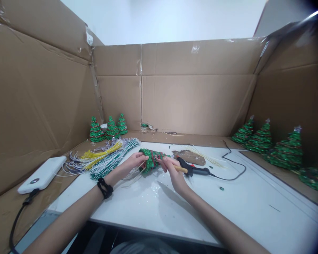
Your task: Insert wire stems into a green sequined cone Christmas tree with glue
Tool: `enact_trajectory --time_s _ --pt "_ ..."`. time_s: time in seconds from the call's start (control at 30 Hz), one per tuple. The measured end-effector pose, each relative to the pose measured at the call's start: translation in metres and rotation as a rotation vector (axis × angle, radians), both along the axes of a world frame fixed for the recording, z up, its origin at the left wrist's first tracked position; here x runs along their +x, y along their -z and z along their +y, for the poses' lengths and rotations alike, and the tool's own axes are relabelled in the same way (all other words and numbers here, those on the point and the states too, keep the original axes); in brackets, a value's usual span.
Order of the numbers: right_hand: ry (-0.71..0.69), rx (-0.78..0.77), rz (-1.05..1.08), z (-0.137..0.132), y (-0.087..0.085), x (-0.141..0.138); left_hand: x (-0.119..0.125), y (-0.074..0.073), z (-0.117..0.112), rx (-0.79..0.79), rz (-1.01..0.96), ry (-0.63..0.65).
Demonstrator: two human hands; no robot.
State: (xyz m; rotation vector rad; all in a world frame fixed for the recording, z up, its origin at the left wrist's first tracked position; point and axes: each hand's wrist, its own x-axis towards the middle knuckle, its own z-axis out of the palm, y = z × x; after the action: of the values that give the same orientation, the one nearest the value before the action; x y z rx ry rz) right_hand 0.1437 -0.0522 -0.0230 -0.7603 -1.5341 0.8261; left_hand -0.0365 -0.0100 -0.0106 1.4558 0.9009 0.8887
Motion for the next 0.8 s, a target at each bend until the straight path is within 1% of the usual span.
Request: enact_trajectory --time_s 0.2,0.43,0.53,0.8 --pt "-0.015 0.001 0.005 0.0005 0.0011 -0.0004 0.0001 0.0020 0.0007 -0.023 -0.033 -0.026" --pt "-0.047 -0.006 0.038 0.0016 0.0017 0.0001 -0.0004 0.0036 0.0020 0.004 -0.025 -0.002" --pt "-0.101 -0.021 0.102 0.0039 0.0021 0.0004 -0.0006 0.0036 0.0024 0.015 -0.013 0.012" --pt "-0.188 -0.143 0.296 0.0079 0.0020 0.0015 -0.0017 0.0064 0.0049 -0.011 -0.035 0.013"
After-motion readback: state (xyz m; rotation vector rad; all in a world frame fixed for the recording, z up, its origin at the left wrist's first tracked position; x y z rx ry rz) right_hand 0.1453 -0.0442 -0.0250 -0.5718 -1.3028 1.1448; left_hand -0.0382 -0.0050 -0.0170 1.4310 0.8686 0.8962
